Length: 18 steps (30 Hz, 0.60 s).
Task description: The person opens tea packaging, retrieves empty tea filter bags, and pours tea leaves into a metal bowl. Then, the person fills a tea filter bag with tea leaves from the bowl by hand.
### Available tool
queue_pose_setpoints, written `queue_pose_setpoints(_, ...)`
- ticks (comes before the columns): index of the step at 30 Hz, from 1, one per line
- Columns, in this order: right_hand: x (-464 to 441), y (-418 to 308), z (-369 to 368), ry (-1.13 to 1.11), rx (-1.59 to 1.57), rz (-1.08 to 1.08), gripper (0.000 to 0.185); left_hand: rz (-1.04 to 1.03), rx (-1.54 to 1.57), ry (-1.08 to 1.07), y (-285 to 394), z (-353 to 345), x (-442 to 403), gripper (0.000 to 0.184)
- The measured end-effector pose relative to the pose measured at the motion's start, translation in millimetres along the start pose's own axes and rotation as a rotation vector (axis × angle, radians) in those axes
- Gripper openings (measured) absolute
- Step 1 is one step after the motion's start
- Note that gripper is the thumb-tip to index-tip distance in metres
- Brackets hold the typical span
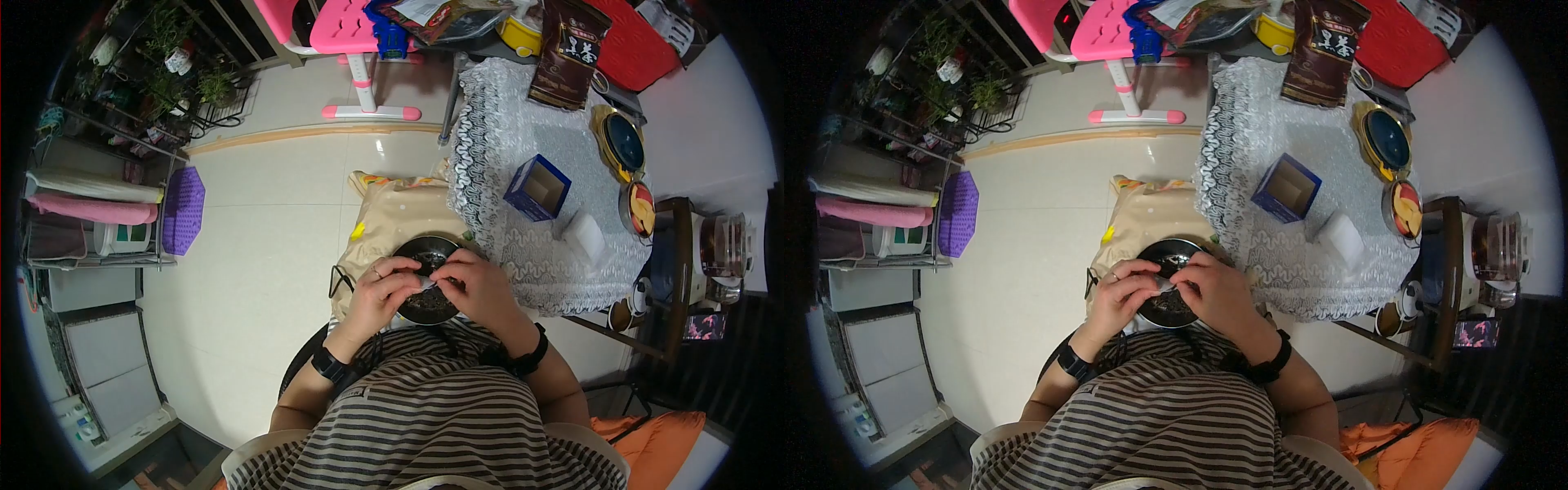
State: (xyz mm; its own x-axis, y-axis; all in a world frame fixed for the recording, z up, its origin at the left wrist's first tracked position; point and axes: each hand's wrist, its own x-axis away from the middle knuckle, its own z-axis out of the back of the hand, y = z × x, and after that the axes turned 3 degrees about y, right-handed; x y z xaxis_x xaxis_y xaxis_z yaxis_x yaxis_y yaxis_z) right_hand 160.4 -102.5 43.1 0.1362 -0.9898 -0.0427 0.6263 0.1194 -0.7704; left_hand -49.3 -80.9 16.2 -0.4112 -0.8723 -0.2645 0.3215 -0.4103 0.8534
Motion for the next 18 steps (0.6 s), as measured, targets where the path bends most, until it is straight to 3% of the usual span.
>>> queue_pose_setpoints(7, -2.6, -6.2, -0.8, -0.009, -0.032, -0.023, 0.010, 0.096, 0.073, 0.009, 3.4, -0.6, -2.1, 0.013)
queue_pose_setpoints(10, -3.9, -7.2, -2.6, 0.023, -0.085, -0.079, 0.010, 0.171, 0.143, 0.015, 5.9, -1.3, -2.8, 0.026)
queue_pose_setpoints(13, -6.3, -7.6, -1.9, 0.022, -0.118, -0.152, 0.010, 0.166, 0.071, 0.021, 17.4, -0.7, -6.7, 0.042)
queue_pose_setpoints(15, -7.4, -6.9, -2.4, 0.014, -0.129, -0.187, 0.010, 0.009, -0.052, -0.003, 21.7, -1.1, -11.8, 0.053)
queue_pose_setpoints(18, -8.1, -5.0, -5.7, 0.035, -0.175, -0.164, 0.010, -0.002, -0.093, 0.013, 16.6, -9.2, -10.0, 0.049)
